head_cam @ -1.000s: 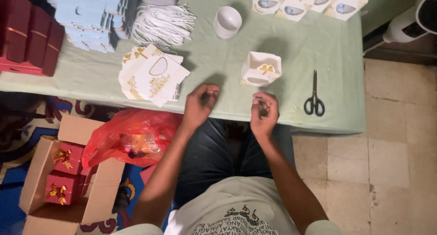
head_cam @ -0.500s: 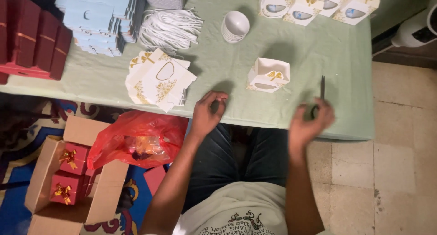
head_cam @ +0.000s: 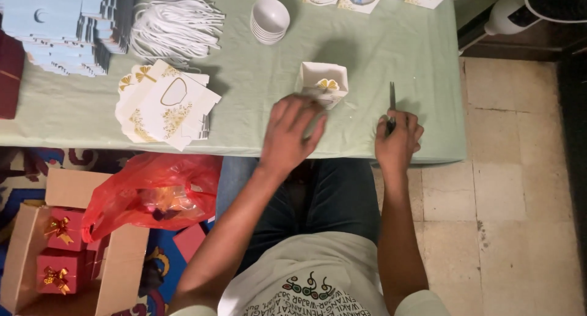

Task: Assembling small decorative gift boxes by folding them and threading string handles through pre-cut holes.

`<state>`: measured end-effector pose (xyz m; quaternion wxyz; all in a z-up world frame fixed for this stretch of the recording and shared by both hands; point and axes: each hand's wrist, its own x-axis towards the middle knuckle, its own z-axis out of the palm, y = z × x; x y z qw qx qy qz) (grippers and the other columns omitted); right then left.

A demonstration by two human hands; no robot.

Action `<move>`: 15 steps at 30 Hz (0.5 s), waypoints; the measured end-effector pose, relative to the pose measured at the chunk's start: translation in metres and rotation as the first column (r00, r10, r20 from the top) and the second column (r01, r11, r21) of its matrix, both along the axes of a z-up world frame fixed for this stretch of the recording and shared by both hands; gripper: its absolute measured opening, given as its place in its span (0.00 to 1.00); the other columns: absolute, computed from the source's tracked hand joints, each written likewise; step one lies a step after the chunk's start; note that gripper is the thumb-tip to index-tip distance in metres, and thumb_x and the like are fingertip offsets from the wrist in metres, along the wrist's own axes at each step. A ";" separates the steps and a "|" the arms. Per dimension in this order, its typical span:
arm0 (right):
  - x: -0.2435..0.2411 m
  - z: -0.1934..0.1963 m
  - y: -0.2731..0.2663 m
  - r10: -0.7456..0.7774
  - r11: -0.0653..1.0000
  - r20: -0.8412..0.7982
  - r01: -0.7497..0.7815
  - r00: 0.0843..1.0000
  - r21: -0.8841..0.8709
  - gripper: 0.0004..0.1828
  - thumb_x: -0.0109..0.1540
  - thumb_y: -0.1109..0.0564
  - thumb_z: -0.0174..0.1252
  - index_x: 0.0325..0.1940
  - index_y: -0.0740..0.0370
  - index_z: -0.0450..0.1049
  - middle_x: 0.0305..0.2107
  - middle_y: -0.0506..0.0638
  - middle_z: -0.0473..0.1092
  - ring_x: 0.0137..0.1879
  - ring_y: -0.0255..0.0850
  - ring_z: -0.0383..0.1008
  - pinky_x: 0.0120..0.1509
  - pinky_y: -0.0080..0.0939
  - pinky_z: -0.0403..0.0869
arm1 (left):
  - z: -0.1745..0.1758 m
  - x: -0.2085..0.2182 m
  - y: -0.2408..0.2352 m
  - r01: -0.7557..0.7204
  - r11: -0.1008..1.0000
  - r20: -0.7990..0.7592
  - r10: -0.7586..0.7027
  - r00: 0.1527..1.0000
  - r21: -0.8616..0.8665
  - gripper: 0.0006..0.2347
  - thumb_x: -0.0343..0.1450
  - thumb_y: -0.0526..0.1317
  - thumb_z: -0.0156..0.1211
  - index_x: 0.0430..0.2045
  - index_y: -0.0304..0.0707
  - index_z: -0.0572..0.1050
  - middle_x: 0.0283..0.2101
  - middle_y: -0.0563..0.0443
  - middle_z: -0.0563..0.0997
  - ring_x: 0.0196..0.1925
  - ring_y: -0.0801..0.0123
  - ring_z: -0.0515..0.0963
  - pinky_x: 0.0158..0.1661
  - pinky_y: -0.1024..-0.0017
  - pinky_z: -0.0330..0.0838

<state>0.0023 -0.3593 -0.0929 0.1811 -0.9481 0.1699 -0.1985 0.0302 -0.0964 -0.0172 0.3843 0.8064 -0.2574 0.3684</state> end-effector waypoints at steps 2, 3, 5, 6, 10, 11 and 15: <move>-0.001 0.004 0.002 -0.002 1.000 -0.008 0.002 1.000 0.026 0.11 0.71 0.51 0.57 0.55 0.54 0.72 0.53 0.48 0.63 0.59 0.54 0.59 0.54 0.64 0.63 | 0.014 0.013 -0.025 -0.102 0.990 0.026 0.100 0.995 0.094 0.09 0.72 0.45 0.66 0.36 0.40 0.78 0.38 0.49 0.76 0.46 0.56 0.78 0.48 0.61 0.72; -0.002 0.006 0.003 -0.003 0.999 -0.018 0.004 1.000 0.051 0.11 0.71 0.50 0.56 0.56 0.53 0.72 0.53 0.48 0.62 0.59 0.54 0.58 0.54 0.64 0.62 | 0.022 0.020 -0.037 -0.204 0.961 0.058 0.197 0.979 0.185 0.14 0.73 0.52 0.63 0.34 0.39 0.77 0.37 0.49 0.75 0.46 0.57 0.78 0.48 0.62 0.70; -0.003 0.008 0.005 -0.003 0.998 -0.020 0.004 1.000 0.061 0.10 0.71 0.51 0.56 0.55 0.52 0.71 0.53 0.48 0.61 0.60 0.54 0.57 0.55 0.65 0.62 | 0.025 0.026 -0.051 -0.261 0.923 0.034 0.262 0.964 0.281 0.17 0.71 0.55 0.63 0.34 0.40 0.76 0.37 0.50 0.75 0.46 0.59 0.77 0.49 0.62 0.68; -0.002 0.008 0.006 -0.002 0.998 -0.021 0.003 1.000 0.070 0.10 0.70 0.51 0.56 0.55 0.52 0.71 0.53 0.48 0.61 0.61 0.55 0.57 0.56 0.67 0.62 | 0.027 0.030 -0.059 -0.312 0.873 0.017 0.329 0.944 0.375 0.19 0.69 0.59 0.63 0.33 0.41 0.76 0.37 0.51 0.74 0.46 0.60 0.76 0.51 0.62 0.66; -0.001 0.013 0.003 -0.020 0.995 -0.017 0.021 1.000 0.097 0.10 0.69 0.52 0.59 0.54 0.52 0.72 0.52 0.47 0.62 0.61 0.56 0.58 0.57 0.70 0.63 | 0.040 0.027 -0.070 -0.338 0.846 0.030 0.358 0.933 0.411 0.20 0.64 0.57 0.71 0.31 0.41 0.75 0.40 0.50 0.68 0.48 0.58 0.71 0.50 0.60 0.65; -0.002 0.018 0.002 0.006 0.989 -0.006 -0.005 1.000 0.145 0.10 0.69 0.51 0.59 0.53 0.53 0.73 0.52 0.48 0.63 0.62 0.57 0.59 0.58 0.72 0.63 | 0.039 0.027 -0.072 -0.338 0.854 0.056 0.346 0.937 0.396 0.17 0.66 0.55 0.69 0.30 0.42 0.75 0.40 0.50 0.67 0.48 0.59 0.70 0.50 0.60 0.64; -0.003 0.019 -0.013 0.106 0.968 0.046 -0.114 0.993 0.222 0.10 0.71 0.51 0.56 0.54 0.55 0.77 0.49 0.53 0.67 0.61 0.63 0.63 0.59 0.75 0.65 | 0.034 0.016 -0.088 -0.299 0.900 0.126 0.272 0.954 0.318 0.10 0.74 0.49 0.58 0.32 0.45 0.73 0.38 0.54 0.65 0.43 0.63 0.69 0.41 0.65 0.62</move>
